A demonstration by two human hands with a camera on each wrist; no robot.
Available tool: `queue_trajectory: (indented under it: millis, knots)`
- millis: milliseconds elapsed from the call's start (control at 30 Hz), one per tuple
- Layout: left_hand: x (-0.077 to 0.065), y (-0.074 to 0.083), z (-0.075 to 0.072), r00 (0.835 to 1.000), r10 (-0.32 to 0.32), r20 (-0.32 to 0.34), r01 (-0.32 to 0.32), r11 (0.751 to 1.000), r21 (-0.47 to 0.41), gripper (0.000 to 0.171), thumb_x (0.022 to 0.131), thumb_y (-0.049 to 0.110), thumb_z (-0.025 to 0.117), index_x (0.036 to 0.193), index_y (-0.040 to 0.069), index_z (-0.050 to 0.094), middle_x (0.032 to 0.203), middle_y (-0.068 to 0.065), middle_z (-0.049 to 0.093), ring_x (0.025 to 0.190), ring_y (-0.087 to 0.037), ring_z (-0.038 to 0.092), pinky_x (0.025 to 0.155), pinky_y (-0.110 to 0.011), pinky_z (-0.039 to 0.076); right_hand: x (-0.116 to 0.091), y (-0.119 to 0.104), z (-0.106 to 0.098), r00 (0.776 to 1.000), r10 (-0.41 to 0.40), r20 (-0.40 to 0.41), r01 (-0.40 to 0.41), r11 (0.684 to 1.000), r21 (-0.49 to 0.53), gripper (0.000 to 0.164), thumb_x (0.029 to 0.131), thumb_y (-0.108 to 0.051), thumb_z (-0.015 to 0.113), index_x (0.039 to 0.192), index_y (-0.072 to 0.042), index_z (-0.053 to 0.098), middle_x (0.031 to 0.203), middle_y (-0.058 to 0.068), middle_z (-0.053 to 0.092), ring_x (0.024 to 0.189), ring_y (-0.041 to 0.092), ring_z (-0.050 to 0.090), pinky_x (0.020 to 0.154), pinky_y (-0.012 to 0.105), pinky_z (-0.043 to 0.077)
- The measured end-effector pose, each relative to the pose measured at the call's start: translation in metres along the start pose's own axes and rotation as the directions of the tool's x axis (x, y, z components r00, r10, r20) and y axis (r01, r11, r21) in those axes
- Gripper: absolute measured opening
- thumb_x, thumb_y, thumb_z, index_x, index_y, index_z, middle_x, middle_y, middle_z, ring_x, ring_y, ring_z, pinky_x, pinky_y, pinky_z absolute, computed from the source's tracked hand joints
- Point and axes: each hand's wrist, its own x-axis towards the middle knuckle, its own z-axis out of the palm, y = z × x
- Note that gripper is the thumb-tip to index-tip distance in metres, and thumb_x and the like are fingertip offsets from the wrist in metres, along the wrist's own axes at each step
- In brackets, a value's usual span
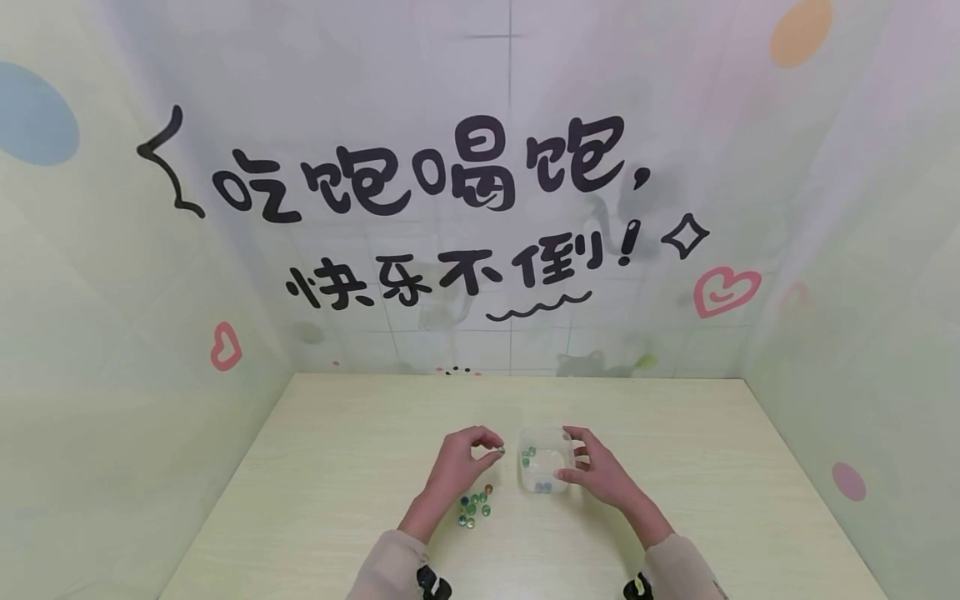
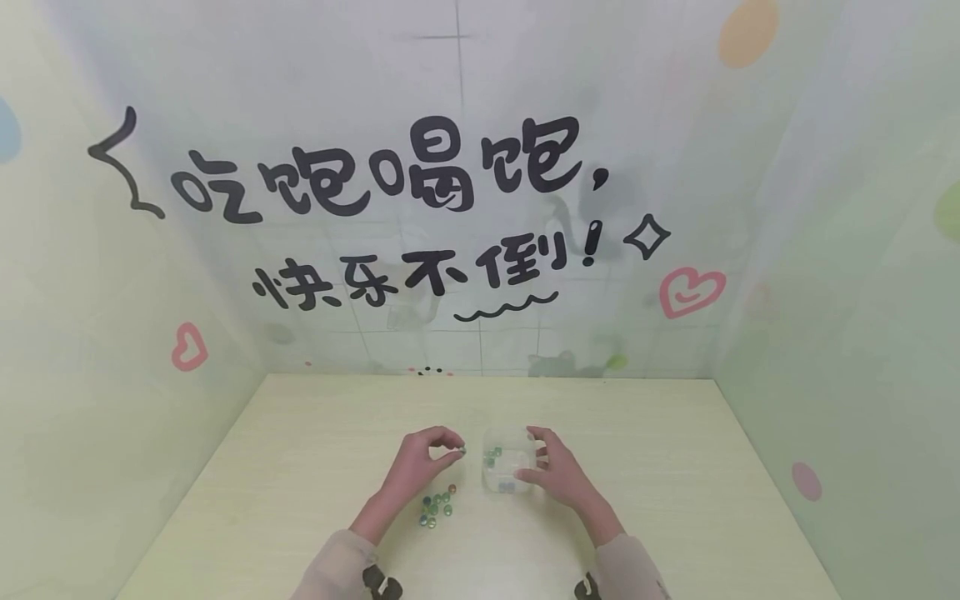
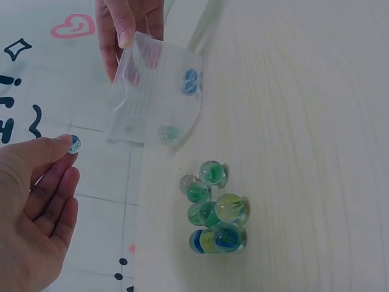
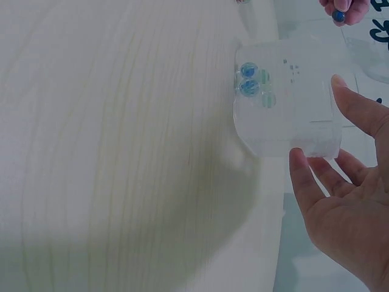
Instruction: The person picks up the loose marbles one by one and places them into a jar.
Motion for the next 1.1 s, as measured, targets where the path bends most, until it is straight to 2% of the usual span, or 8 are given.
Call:
queue_trajectory:
  millis: [167,300,600,900,1000,1100]
  knots:
    - [0.002,0.002,0.004,1.0,0.008,0.011,-0.008,1.0,0.001,0.01,0.09,0.014,0.073,0.1,0.014,0.073,0.096,0.001,0.073,0.094,-0.016,0.066,0.091,-0.046,0.056,-0.001,-0.001,-0.001,1.0,-0.017,0.007,0.017,1.0,0.008,0.069,0.088,-0.009,0.075,0.146,0.002,0.039,0.143,0.024,0.046,0.117,0.038,0.054,0.097,0.049,0.052]
    - [0.004,0.003,0.006,1.0,0.017,0.013,-0.018,1.0,0.004,0.01,0.09,0.014,0.073,0.099,0.014,0.073,0.095,0.001,0.073,0.094,-0.016,0.066,0.091,-0.046,0.056,0.001,0.0,0.0,1.0,-0.015,0.001,0.015,1.0,-0.006,0.068,0.088,-0.008,0.074,0.146,0.002,0.039,0.143,0.023,0.047,0.117,0.037,0.055,0.097,0.046,0.053]
    - [0.005,0.01,0.011,0.999,0.013,0.033,-0.013,1.0,-0.014,0.01,0.09,0.013,0.073,0.1,0.014,0.073,0.097,0.0,0.073,0.096,-0.019,0.066,0.092,-0.048,0.055,0.003,0.002,0.002,1.0,0.017,-0.021,-0.017,1.0,-0.009,0.069,0.088,-0.008,0.075,0.146,0.0,0.04,0.143,0.021,0.048,0.118,0.034,0.055,0.099,0.048,0.052]
    - [0.006,0.011,0.016,0.998,0.024,0.051,-0.024,1.0,-0.004,0.009,0.09,0.014,0.073,0.099,0.014,0.073,0.097,0.0,0.073,0.096,-0.02,0.067,0.085,-0.044,0.057,0.003,0.002,0.002,1.0,0.014,-0.018,-0.014,1.0,-0.007,0.068,0.088,-0.009,0.074,0.146,0.0,0.039,0.144,0.021,0.047,0.119,0.035,0.055,0.1,0.05,0.052]
    - [0.005,0.01,0.018,0.998,0.05,0.044,-0.051,0.999,0.007,0.009,0.09,0.013,0.073,0.099,0.014,0.073,0.096,0.001,0.074,0.095,-0.017,0.066,0.085,-0.045,0.056,0.003,0.002,0.002,1.0,0.013,-0.017,-0.013,1.0,-0.003,0.068,0.088,-0.009,0.075,0.146,0.0,0.039,0.144,0.021,0.047,0.119,0.036,0.055,0.099,0.05,0.052]
    - [0.005,0.01,0.02,0.995,0.098,0.03,-0.099,0.995,0.032,0.01,0.089,0.011,0.074,0.098,0.013,0.073,0.094,0.001,0.073,0.092,-0.015,0.066,0.082,-0.042,0.056,0.003,0.001,0.002,1.0,0.011,-0.016,-0.011,1.0,0.0,0.069,0.088,-0.009,0.075,0.146,0.0,0.04,0.144,0.021,0.047,0.119,0.036,0.055,0.099,0.05,0.053]
